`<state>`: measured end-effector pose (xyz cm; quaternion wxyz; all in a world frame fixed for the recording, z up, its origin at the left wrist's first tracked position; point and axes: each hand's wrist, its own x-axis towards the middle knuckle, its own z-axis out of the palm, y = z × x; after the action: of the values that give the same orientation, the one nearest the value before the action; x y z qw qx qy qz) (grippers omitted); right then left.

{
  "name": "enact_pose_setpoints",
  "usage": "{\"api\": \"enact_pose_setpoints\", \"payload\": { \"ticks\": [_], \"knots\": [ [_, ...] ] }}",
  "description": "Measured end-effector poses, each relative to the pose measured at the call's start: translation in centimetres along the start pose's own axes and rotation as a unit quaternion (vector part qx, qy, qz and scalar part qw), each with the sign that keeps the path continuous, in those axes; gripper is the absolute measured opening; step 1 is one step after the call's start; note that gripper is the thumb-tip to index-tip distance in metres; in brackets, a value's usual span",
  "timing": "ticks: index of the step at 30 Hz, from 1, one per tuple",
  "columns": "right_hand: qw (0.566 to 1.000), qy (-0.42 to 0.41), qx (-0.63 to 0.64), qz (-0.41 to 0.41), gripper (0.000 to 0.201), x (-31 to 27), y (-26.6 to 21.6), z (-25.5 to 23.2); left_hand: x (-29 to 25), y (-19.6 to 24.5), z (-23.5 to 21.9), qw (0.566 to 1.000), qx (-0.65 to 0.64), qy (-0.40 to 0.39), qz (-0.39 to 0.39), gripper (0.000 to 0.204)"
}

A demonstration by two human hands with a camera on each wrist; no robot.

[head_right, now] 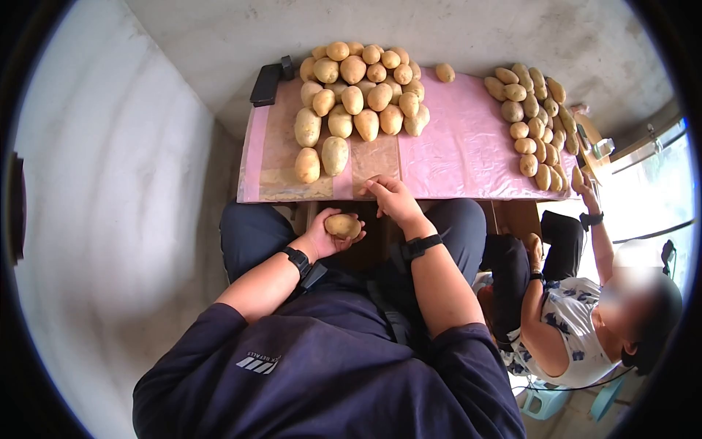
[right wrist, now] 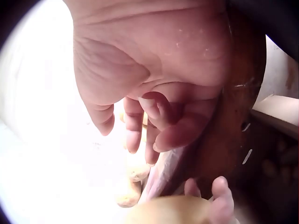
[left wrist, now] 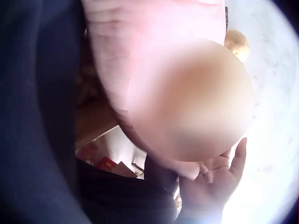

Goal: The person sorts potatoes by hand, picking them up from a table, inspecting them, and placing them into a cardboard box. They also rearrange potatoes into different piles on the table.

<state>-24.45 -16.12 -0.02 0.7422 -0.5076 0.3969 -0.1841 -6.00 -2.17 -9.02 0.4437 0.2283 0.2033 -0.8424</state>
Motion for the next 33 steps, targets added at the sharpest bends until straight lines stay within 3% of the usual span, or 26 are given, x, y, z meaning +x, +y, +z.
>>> {"api": "enact_pose_setpoints", "payload": {
  "ticks": [1, 3, 4, 5, 6, 7, 8, 9, 11, 12, 15, 17, 20, 21, 23, 25, 28, 33],
  "knots": [
    [1.0, 0.009, 0.005, -0.001, 0.024, 0.2, 0.1, -0.1, 0.6, 0.2, -0.5, 1.0, -0.001, 0.001, 0.001, 0.043],
    [1.0, 0.018, 0.009, -0.003, 0.023, 0.3, 0.0, 0.2, 1.4, 0.2, -1.0, 0.985, 0.09, 0.139, -0.04, 0.041],
    [0.999, 0.038, -0.01, -0.016, 0.023, 0.3, 0.1, 0.5, 1.7, -0.2, -1.3, 0.973, 0.131, 0.191, -0.023, 0.034],
    [0.997, 0.058, -0.029, -0.029, 0.022, 0.2, -0.1, 1.1, 1.8, -0.4, -1.7, 0.973, 0.13, 0.191, -0.023, 0.034],
    [0.997, 0.058, -0.029, -0.029, 0.022, 0.2, -0.5, 1.5, 2.0, -0.5, -2.0, 0.96, 0.149, 0.236, -0.01, 0.031],
    [0.991, 0.071, -0.108, -0.031, 0.022, 0.2, -0.9, 1.9, 2.2, -0.5, -2.3, 0.945, 0.167, 0.281, 0.002, 0.028],
    [0.978, 0.082, -0.187, -0.032, 0.024, 0.2, -1.4, 2.5, 2.4, -0.2, -2.5, 0.944, 0.164, 0.286, -0.001, 0.026],
    [0.979, 0.081, -0.186, -0.031, 0.024, 0.2, -1.6, 3.2, 2.5, -0.1, -2.8, 0.944, 0.163, 0.287, -0.001, 0.026],
    [0.893, 0.113, -0.355, -0.251, 0.036, 0.5, -2.0, 4.6, 2.9, 0.1, -3.5, 0.932, 0.163, 0.316, 0.068, 0.024],
    [0.854, 0.112, -0.421, -0.284, 0.052, 0.7, -2.2, 5.2, 3.1, 0.3, -3.8, 0.93, 0.158, 0.323, 0.074, 0.028],
    [0.82, 0.088, -0.506, -0.254, 0.06, 0.5, -3.4, 7.3, 3.1, 0.3, -4.4, 0.924, 0.106, 0.353, 0.106, 0.033],
    [0.816, 0.063, -0.525, -0.232, 0.065, 0.9, -3.8, 8.1, 3.1, 0.5, -4.8, 0.926, 0.109, 0.343, 0.113, 0.04],
    [0.805, 0.056, -0.555, -0.204, 0.066, 1.5, -4.0, 8.8, 3.1, 0.6, -4.7, 0.922, 0.078, 0.329, 0.187, 0.044],
    [0.799, 0.067, -0.566, -0.19, 0.065, 1.7, -4.0, 8.9, 2.9, 0.8, -4.4, 0.922, 0.076, 0.329, 0.189, 0.044],
    [0.794, 0.076, -0.577, -0.175, 0.063, 1.9, -4.4, 9.0, 2.3, 1.0, -3.8, 0.948, 0.09, 0.246, 0.181, 0.042],
    [0.787, 0.081, -0.598, -0.132, 0.065, 2.1, -5.0, 9.1, 2.2, 0.9, -3.5, 0.948, 0.093, 0.249, 0.177, 0.043],
    [0.769, 0.082, -0.616, -0.15, 0.065, 2.9, -4.5, 8.6, 2.3, 0.8, -3.6, 0.946, 0.105, 0.263, 0.158, 0.043],
    [0.776, 0.077, -0.611, -0.136, 0.062, 3.3, -5.4, 8.9, 2.4, 0.8, -3.5, 0.948, 0.12, 0.256, 0.148, 0.044]
  ]
}}
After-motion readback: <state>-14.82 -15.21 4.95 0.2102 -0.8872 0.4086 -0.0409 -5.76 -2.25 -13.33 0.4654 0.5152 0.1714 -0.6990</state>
